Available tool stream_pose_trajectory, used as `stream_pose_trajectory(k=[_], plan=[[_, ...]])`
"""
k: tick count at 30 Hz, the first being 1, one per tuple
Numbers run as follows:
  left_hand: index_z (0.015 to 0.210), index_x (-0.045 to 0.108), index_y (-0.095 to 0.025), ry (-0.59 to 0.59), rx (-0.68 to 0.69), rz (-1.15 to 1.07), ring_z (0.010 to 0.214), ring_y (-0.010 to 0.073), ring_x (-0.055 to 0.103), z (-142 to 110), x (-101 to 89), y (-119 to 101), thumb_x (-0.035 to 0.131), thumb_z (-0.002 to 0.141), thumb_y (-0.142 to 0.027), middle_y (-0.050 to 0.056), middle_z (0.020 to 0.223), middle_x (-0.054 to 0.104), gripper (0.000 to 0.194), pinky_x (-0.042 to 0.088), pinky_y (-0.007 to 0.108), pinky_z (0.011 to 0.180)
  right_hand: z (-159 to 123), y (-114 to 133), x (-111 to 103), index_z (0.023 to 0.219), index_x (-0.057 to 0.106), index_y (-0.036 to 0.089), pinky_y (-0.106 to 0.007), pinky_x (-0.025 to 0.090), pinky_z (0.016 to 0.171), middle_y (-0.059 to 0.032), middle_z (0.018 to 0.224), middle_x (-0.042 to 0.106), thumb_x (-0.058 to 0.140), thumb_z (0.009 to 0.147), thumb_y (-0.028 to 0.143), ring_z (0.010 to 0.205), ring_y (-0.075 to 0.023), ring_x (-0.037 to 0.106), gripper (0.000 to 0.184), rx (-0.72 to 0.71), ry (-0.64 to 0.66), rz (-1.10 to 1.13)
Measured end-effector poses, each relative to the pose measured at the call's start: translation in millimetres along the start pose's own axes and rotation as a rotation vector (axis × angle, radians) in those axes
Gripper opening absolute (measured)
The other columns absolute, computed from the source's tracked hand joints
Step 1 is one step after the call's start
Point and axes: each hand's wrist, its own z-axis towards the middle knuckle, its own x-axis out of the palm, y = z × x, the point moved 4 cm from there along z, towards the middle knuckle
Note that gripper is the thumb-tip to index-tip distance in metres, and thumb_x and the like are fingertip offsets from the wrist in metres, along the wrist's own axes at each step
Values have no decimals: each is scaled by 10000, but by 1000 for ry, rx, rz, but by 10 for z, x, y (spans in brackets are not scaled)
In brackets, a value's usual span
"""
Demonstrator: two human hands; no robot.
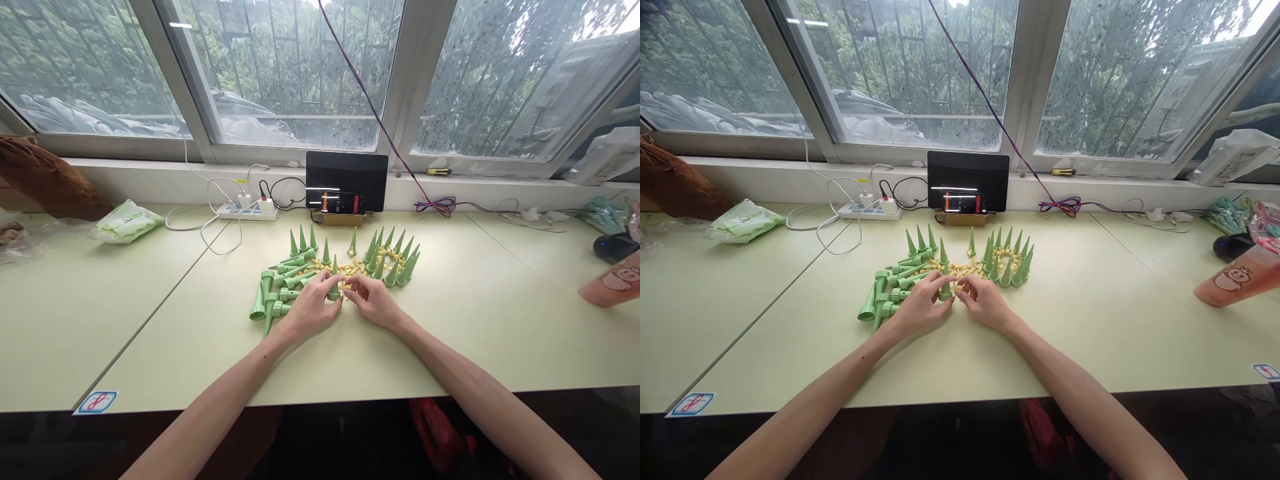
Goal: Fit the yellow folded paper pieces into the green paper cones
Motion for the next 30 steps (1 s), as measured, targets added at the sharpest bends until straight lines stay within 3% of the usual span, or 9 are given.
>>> stream_pose_trajectory(k=[10, 22, 30], plan=[[1235, 633, -237, 23, -6, 4, 736, 154, 534, -10, 11, -5, 557, 852, -184, 46, 951, 536, 394, 464, 293, 686, 9, -22, 27, 848, 634, 181, -268, 373, 557, 9, 614, 569, 487, 976, 345, 541, -133, 459, 254, 13, 39, -11], [1247, 627, -234, 35, -18, -1, 739, 153, 528, -3, 12, -2, 559, 854, -187, 43, 946, 526, 402, 457, 291, 683, -1, -6, 11, 904, 595, 188, -259, 369, 552, 19, 662, 556, 554, 943, 347, 549, -124, 444, 168, -3, 4, 1], [1250, 627, -233, 44, -25, 2, 744, 153, 528, -7, 14, -13, 556, 864, -201, 43, 950, 528, 394, 447, 289, 674, 8, -46, 25, 792, 609, 176, -259, 364, 568, 9, 624, 570, 489, 980, 336, 557, -128, 467, 274, 18, 27, -13]])
